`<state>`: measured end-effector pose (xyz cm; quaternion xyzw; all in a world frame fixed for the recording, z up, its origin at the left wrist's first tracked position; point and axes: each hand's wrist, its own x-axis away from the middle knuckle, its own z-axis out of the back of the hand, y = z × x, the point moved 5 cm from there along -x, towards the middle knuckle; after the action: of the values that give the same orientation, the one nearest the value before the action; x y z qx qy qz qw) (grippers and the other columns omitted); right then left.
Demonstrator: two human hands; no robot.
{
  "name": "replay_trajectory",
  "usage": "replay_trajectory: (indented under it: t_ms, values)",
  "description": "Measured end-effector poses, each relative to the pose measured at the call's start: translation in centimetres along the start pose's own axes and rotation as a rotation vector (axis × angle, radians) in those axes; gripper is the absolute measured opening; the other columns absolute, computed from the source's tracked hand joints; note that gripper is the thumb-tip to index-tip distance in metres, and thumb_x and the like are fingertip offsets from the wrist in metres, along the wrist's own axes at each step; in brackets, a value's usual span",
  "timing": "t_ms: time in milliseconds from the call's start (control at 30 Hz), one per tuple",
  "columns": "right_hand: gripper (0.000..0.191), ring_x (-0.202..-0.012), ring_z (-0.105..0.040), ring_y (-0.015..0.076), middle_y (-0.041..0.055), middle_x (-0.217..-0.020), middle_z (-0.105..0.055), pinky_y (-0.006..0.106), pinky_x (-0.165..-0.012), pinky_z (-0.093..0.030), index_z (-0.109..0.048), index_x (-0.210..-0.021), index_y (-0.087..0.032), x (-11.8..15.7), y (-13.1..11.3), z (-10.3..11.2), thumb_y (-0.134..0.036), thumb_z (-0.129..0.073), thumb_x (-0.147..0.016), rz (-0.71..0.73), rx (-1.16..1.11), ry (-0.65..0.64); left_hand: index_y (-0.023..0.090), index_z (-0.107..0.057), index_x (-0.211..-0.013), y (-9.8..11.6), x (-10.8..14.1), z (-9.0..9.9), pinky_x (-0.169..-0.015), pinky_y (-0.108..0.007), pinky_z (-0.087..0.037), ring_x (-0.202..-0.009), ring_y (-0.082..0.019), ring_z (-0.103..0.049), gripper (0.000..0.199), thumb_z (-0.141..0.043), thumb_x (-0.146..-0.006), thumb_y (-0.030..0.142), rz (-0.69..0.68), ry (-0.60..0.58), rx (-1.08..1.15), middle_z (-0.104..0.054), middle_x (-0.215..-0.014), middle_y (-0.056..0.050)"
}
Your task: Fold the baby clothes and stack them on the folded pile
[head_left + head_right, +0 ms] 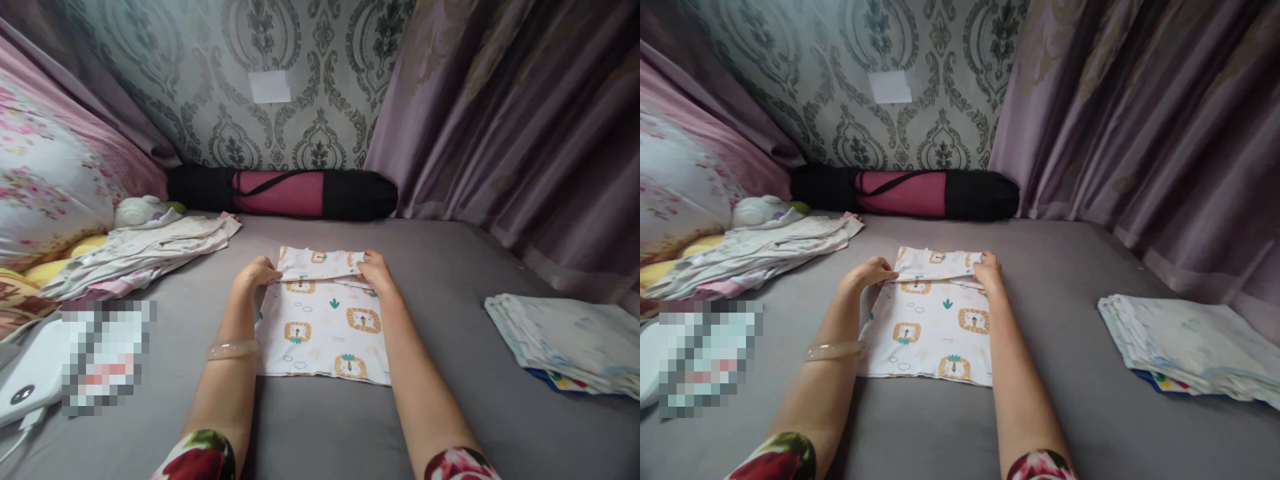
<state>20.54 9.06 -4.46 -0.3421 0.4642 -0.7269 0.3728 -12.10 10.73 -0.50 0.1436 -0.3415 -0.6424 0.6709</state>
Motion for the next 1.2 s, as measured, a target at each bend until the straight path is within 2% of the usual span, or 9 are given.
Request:
replay_trajectory:
  t_ms: [167, 333, 467, 567, 733, 833, 933, 1033, 1200]
  values:
    - [0.058, -0.081, -0.070, 0.0230, 0.0097, -0.095, -0.072, 0.030, -0.071, -0.055, -0.062, -0.123, -0.017, -0.2, -0.3, 0.8, -0.009, -0.063, -0.065, 0.100, 0.294, -0.001, 0.022, -0.057, -0.048, 0.1, 0.0, -0.2, -0.048, -0.026, -0.039, -0.036, -0.014, -0.047, 0.020, -0.075, -0.048, 0.029, 0.047, 0.013, -0.040, -0.052, -0.036, 0.002]
    - [0.053, -0.103, -0.065, 0.0272, 0.0146, -0.109, -0.069, 0.035, -0.090, -0.049, -0.058, -0.127, -0.014, 1.8, -2.1, 1.3, -0.011, -0.058, -0.074, 0.245, 0.525, -0.002, 0.023, -0.054, -0.045, -0.5, -0.2, 0.0, -0.049, -0.026, -0.040, -0.035, -0.014, -0.047, 0.023, -0.076, -0.046, 0.023, 0.100, 0.079, 0.080, -0.048, -0.034, 0.004]
    - [0.051, -0.112, -0.059, 0.0309, 0.0210, -0.117, -0.064, 0.040, -0.095, -0.044, -0.051, -0.132, -0.010, 3.9, -3.8, 1.6, -0.009, -0.050, -0.081, 0.257, 0.657, 0.037, 0.023, -0.052, -0.046, -0.5, -0.6, 1.0, -0.059, -0.028, -0.044, -0.052, -0.019, -0.056, 0.021, -0.072, -0.050, 0.017, 0.012, 0.335, 0.176, -0.050, -0.041, 0.001]
    - [0.045, -0.119, -0.053, 0.0330, 0.0247, -0.124, -0.058, 0.046, -0.099, -0.040, -0.050, -0.132, -0.008, 5.4, -5.4, 0.6, -0.009, -0.041, -0.088, 0.354, 0.730, 0.096, 0.022, -0.059, -0.059, 1.7, 0.0, 1.0, -0.073, -0.032, -0.047, -0.076, -0.024, -0.062, 0.009, -0.064, -0.062, 0.016, -0.184, 0.512, 0.162, -0.064, -0.064, -0.006]
    - [0.047, -0.141, -0.030, 0.0271, 0.0170, -0.149, -0.041, 0.043, -0.116, -0.017, -0.042, -0.142, -0.010, 8.0, -5.9, -5.3, -0.024, -0.032, -0.098, 0.681, 0.750, -0.192, 0.018, -0.064, -0.102, 5.6, 0.1, -3.3, -0.090, -0.035, -0.045, -0.101, -0.025, -0.061, 0.032, -0.045, -0.078, 0.007, -0.366, 0.283, -0.169, -0.068, -0.105, -0.013]
    - [0.051, -0.146, -0.017, 0.0238, 0.0101, -0.157, -0.030, 0.043, -0.118, -0.005, -0.037, -0.147, -0.014, 9.0, -4.7, -7.6, -0.033, -0.031, -0.100, 0.703, 0.830, -0.302, 0.013, -0.058, -0.116, 6.2, 0.1, -5.6, -0.104, -0.041, -0.038, -0.122, -0.028, -0.051, 0.034, -0.039, -0.088, 0.012, -0.438, 0.252, -0.296, -0.060, -0.123, -0.019]
    - [0.053, -0.147, -0.016, 0.0220, 0.0067, -0.159, -0.026, 0.042, -0.118, -0.005, -0.033, -0.150, -0.017, 9.4, -3.9, -8.3, -0.036, -0.029, -0.100, 0.675, 0.857, -0.351, 0.008, -0.053, -0.125, 5.4, 0.0, -6.9, -0.111, -0.052, -0.028, -0.137, -0.034, -0.036, 0.039, -0.036, -0.096, 0.027, -0.395, 0.279, -0.348, -0.049, -0.138, -0.025]
    - [0.054, -0.147, -0.015, 0.0218, 0.0064, -0.159, -0.025, 0.042, -0.118, -0.004, -0.032, -0.151, -0.016, 9.4, -3.6, -8.1, -0.036, -0.027, -0.101, 0.663, 0.858, -0.368, 0.005, -0.045, -0.135, 4.7, 0.0, -7.5, -0.114, -0.054, -0.022, -0.144, -0.037, -0.024, 0.051, -0.034, -0.097, 0.037, -0.327, 0.293, -0.364, -0.039, -0.147, -0.027]
    - [0.058, -0.147, -0.014, 0.0218, 0.0113, -0.159, -0.023, 0.040, -0.118, -0.004, -0.029, -0.151, -0.010, 8.6, -3.2, -7.6, -0.036, -0.026, -0.100, 0.613, 0.859, -0.331, 0.004, -0.040, -0.142, 4.1, -0.1, -7.7, -0.116, -0.051, -0.019, -0.145, -0.035, -0.021, 0.058, -0.031, -0.097, 0.041, -0.273, 0.338, -0.373, -0.034, -0.151, -0.025]
